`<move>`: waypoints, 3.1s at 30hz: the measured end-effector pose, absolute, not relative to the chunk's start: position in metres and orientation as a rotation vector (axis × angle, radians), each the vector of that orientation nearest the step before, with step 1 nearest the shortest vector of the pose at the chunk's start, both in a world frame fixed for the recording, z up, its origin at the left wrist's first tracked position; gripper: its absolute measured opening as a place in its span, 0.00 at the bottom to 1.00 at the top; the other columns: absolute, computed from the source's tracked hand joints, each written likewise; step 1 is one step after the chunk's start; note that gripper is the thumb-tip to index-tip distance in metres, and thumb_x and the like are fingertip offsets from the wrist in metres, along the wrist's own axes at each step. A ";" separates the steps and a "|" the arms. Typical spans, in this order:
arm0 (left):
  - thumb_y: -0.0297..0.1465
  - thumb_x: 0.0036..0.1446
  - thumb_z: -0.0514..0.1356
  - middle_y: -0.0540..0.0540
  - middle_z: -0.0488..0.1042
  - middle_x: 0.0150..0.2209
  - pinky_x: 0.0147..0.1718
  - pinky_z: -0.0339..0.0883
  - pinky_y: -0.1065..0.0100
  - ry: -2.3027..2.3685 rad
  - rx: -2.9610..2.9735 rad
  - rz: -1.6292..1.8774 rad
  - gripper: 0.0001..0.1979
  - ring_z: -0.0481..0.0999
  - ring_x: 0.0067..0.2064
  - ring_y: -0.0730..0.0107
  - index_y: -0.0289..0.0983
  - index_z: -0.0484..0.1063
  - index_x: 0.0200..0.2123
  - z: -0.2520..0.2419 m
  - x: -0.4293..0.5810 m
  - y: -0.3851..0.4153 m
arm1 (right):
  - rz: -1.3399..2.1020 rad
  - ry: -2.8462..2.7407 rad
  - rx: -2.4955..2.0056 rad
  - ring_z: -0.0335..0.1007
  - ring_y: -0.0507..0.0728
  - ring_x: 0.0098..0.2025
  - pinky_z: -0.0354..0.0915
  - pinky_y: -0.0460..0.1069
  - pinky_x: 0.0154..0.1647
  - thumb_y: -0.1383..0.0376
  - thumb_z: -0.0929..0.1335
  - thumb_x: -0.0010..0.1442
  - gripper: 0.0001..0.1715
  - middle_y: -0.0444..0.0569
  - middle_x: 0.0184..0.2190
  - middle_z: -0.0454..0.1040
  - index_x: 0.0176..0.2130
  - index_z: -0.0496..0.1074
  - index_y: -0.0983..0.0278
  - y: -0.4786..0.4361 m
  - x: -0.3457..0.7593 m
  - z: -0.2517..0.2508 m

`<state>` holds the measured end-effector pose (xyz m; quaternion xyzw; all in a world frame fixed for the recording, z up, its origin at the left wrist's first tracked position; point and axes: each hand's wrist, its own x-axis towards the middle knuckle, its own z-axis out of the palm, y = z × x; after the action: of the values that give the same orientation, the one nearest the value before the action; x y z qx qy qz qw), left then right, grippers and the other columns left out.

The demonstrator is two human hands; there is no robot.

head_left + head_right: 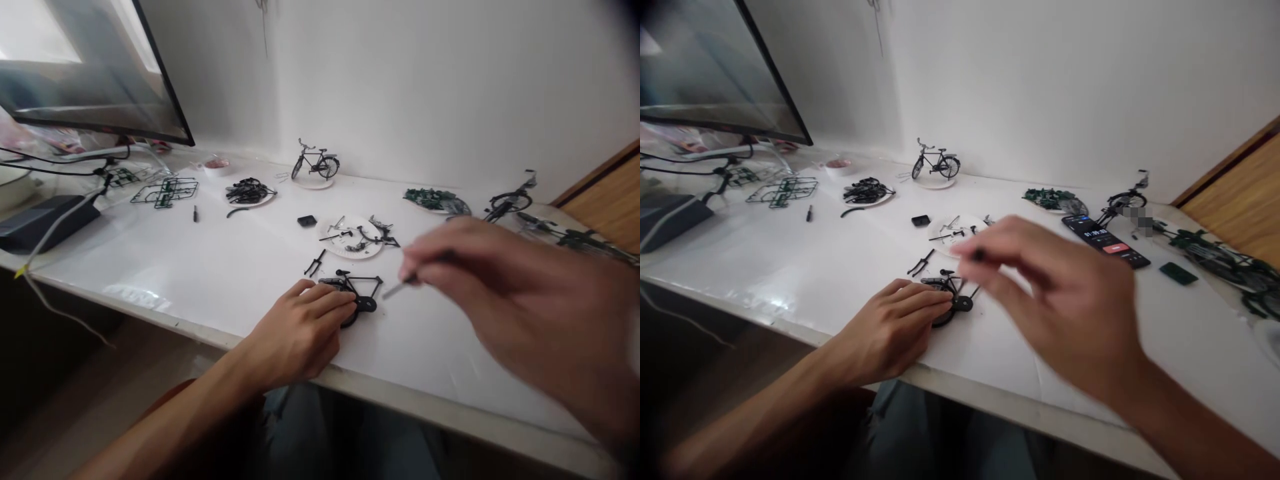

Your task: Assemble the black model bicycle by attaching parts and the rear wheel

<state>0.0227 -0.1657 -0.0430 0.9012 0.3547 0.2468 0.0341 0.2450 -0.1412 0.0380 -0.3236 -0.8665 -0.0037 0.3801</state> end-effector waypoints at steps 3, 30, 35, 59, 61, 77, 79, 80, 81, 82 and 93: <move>0.25 0.65 0.53 0.43 0.71 0.60 0.56 0.64 0.54 1.107 2.766 0.716 0.19 0.70 0.57 0.58 0.32 0.67 0.57 -0.042 0.024 -0.166 | 0.559 -2.013 -0.839 0.76 0.55 0.30 0.74 0.50 0.32 0.61 0.69 0.65 0.07 0.46 0.31 0.79 0.35 0.77 0.61 -0.093 0.245 0.030; 0.25 0.65 0.53 0.44 0.70 0.60 0.57 0.62 0.55 1.099 2.792 0.725 0.19 0.69 0.59 0.59 0.30 0.68 0.58 -0.043 0.023 -0.166 | 0.504 -2.103 -0.837 0.73 0.49 0.36 0.68 0.43 0.39 0.67 0.71 0.63 0.02 0.40 0.34 0.78 0.37 0.75 0.60 -0.096 0.243 -0.016; 0.25 0.64 0.53 0.43 0.71 0.60 0.57 0.63 0.55 1.087 2.795 0.742 0.19 0.69 0.58 0.58 0.31 0.68 0.58 -0.043 0.023 -0.165 | 0.509 -2.113 -0.817 0.74 0.50 0.36 0.69 0.43 0.40 0.68 0.72 0.62 0.02 0.40 0.35 0.79 0.37 0.75 0.60 -0.096 0.243 -0.015; 0.23 0.63 0.54 0.41 0.71 0.59 0.57 0.62 0.55 1.075 2.786 0.770 0.20 0.69 0.58 0.58 0.30 0.67 0.58 -0.043 0.023 -0.165 | 0.228 -2.256 -0.576 0.78 0.57 0.49 0.75 0.53 0.54 0.75 0.67 0.64 0.27 0.45 0.50 0.80 0.60 0.69 0.57 -0.110 0.243 -0.019; 0.24 0.63 0.54 0.41 0.71 0.59 0.57 0.63 0.55 1.072 2.787 0.785 0.20 0.69 0.58 0.58 0.30 0.67 0.58 -0.043 0.023 -0.165 | 0.164 -2.214 -0.614 0.80 0.56 0.44 0.77 0.52 0.48 0.74 0.70 0.62 0.26 0.44 0.46 0.82 0.57 0.72 0.56 -0.110 0.244 -0.019; 0.24 0.63 0.54 0.41 0.70 0.60 0.58 0.63 0.53 1.086 2.776 0.735 0.20 0.69 0.59 0.57 0.31 0.66 0.58 -0.042 0.023 -0.165 | 0.246 -2.205 -0.688 0.81 0.56 0.43 0.77 0.51 0.48 0.72 0.68 0.65 0.19 0.46 0.45 0.82 0.54 0.74 0.59 -0.111 0.239 -0.015; 0.24 0.63 0.53 0.40 0.70 0.60 0.58 0.63 0.52 1.094 2.776 0.708 0.20 0.69 0.59 0.56 0.32 0.66 0.58 -0.042 0.023 -0.165 | 0.332 -2.195 -0.698 0.81 0.56 0.43 0.77 0.51 0.47 0.72 0.67 0.66 0.18 0.45 0.45 0.82 0.54 0.74 0.59 -0.113 0.239 -0.015; 0.25 0.64 0.53 0.40 0.70 0.60 0.58 0.63 0.52 1.095 2.777 0.704 0.20 0.69 0.59 0.56 0.32 0.67 0.58 -0.042 0.023 -0.165 | 0.317 -2.168 -0.713 0.82 0.56 0.41 0.78 0.50 0.45 0.70 0.68 0.65 0.16 0.45 0.43 0.83 0.51 0.76 0.58 -0.113 0.238 -0.015; 0.25 0.64 0.52 0.40 0.70 0.60 0.58 0.63 0.52 1.092 2.780 0.704 0.20 0.69 0.59 0.56 0.32 0.67 0.58 -0.042 0.023 -0.165 | 0.273 -2.146 -0.725 0.82 0.56 0.37 0.78 0.49 0.41 0.69 0.70 0.64 0.12 0.44 0.40 0.83 0.47 0.77 0.58 -0.114 0.237 -0.015; 0.24 0.64 0.52 0.40 0.70 0.60 0.57 0.63 0.52 1.088 2.782 0.709 0.20 0.69 0.59 0.56 0.32 0.66 0.58 -0.042 0.023 -0.165 | 0.223 -2.134 -0.732 0.81 0.55 0.35 0.77 0.48 0.39 0.68 0.71 0.63 0.09 0.43 0.37 0.83 0.44 0.78 0.58 -0.115 0.236 -0.016; 0.25 0.64 0.52 0.39 0.71 0.60 0.57 0.64 0.52 1.096 2.785 0.728 0.19 0.70 0.59 0.55 0.32 0.67 0.58 -0.042 0.024 -0.164 | 0.456 -2.242 -0.625 0.77 0.55 0.52 0.73 0.53 0.56 0.74 0.63 0.68 0.24 0.48 0.53 0.78 0.60 0.69 0.60 -0.112 0.240 -0.017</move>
<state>0.0236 -0.1642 -0.0419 0.9038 0.3556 0.2361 0.0307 0.2400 -0.1118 -0.0174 -0.2441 -0.8761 0.1783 0.3755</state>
